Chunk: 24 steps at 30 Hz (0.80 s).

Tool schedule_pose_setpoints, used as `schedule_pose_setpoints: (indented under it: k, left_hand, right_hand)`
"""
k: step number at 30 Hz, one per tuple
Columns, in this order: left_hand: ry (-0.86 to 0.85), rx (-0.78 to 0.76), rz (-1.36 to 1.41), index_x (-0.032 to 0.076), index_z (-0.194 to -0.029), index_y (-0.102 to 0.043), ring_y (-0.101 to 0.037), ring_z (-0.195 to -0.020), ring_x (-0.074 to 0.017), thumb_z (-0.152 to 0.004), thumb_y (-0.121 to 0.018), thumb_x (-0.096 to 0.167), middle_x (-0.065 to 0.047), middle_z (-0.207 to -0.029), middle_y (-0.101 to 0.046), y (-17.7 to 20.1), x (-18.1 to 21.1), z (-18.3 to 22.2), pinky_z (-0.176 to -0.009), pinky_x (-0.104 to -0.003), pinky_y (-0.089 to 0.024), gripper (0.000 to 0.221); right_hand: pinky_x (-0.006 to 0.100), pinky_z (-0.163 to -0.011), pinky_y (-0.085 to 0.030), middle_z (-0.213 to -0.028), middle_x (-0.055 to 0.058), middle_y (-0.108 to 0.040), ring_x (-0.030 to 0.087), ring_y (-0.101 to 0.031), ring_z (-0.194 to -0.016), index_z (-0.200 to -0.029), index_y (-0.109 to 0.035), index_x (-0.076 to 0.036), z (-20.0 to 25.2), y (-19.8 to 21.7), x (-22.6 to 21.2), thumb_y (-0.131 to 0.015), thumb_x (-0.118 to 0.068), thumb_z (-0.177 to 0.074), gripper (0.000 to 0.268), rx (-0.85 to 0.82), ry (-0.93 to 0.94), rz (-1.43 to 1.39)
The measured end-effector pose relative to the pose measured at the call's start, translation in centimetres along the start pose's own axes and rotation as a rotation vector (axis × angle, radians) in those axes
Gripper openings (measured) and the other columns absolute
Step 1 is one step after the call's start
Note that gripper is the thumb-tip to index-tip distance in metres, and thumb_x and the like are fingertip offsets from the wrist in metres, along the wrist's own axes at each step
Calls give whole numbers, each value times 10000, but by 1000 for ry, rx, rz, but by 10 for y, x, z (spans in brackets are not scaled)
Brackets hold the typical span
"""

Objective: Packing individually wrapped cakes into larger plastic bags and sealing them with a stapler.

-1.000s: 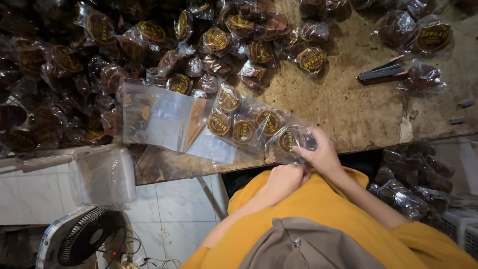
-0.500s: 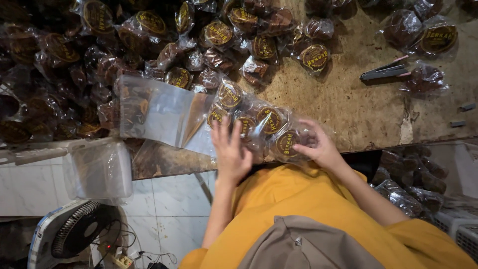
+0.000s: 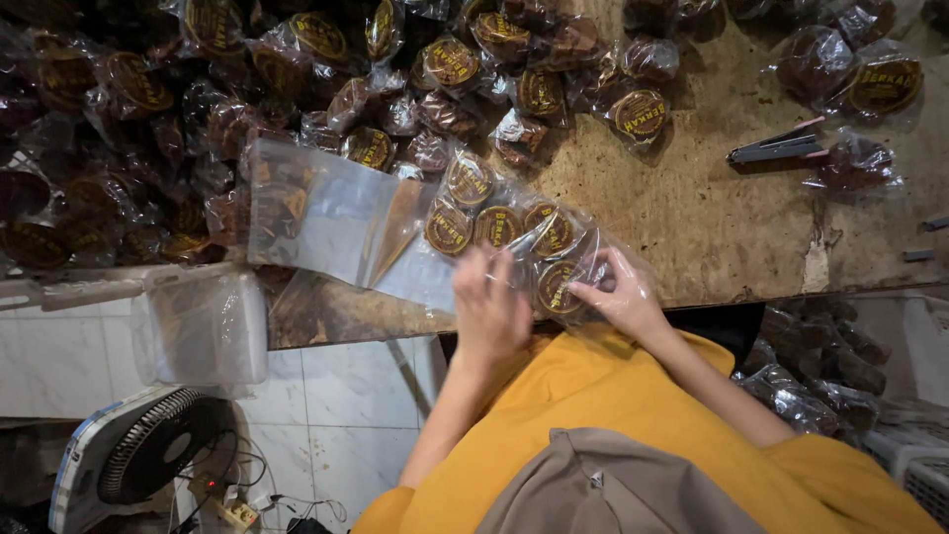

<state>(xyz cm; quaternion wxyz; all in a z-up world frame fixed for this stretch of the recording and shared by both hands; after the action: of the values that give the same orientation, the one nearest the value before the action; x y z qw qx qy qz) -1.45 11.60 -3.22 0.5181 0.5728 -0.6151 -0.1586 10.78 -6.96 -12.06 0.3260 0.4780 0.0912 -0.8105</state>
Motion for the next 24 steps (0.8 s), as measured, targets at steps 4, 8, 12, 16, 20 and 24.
schedule_pose_setpoints:
  k: [4,8,12,16,20,24]
  left_hand:
    - [36,-564,14,72,-856,-682,-655,-899,-393,-787,-593,618,-160,-914,-667,-14,59,8,-788,-521,-493,557]
    - [419,-1166,203,84,-943,-761,-718,-998,-471,-786,-507,753,-169,-966,-776,-58,68,20,-843,-545,-547,732]
    - [384,-1015,50,173,-855,-746,-752,-816,-415,-925,-416,659,-110,-748,-741,-119,48,55,-705,-533,-566,592]
    - [265,-914,249,74,-851,-731,-747,-816,-414,-923,-544,294,-164,-781,-744,-121,81,45,-744,-545,-595,297]
    - [305,-1016,217,53,-860,-743,-743,-847,-446,-878,-562,314,-188,-820,-742,-126,92,43,-753,-583,-593,318]
    - [327,-993,302,59,-931,-736,-738,-856,-457,-916,-513,279,-175,-847,-746,-117,91,37,-753,-592,-591,313]
  right_hand:
    - [434,-866,-599,-1166,187,-727,337,-726,-1012,-1344,-606,-228,-2,1,-31,-913,-422,-725,718,-7,127,349]
    - [469,-853,-536,-929,182,-747,356,-711,-932,-1021,-673,-98,-15,-4,-39,-937,-421,-684,537,-3,96,315]
    - [337,-679,-498,-693,61,-677,195,-603,-689,-721,-716,-125,-38,-15,1,-914,-378,-718,321,-77,-53,176]
    - [313,-518,-423,-566,70,-642,171,-541,-552,-670,-763,-114,-37,-37,1,-833,-369,-816,303,-222,-138,220]
    - [382,-779,-521,-794,112,-761,211,-633,-801,-910,-821,-50,-15,-43,-55,-732,-321,-917,285,-532,-44,260]
    - [359,-737,-554,-725,64,-751,146,-631,-742,-858,-797,-73,-27,-55,-35,-685,-281,-966,260,-792,64,402]
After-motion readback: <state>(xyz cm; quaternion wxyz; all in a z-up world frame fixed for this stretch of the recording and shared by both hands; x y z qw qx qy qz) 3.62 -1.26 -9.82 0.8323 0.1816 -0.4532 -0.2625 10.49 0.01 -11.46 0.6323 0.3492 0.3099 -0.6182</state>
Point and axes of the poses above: each hand's wrist, its own z-axis away from the middle knuckle, its own y-axis out of the back of the hand, x = y × z, the point moved 9 cm from there along -z, towards the middle knuckle
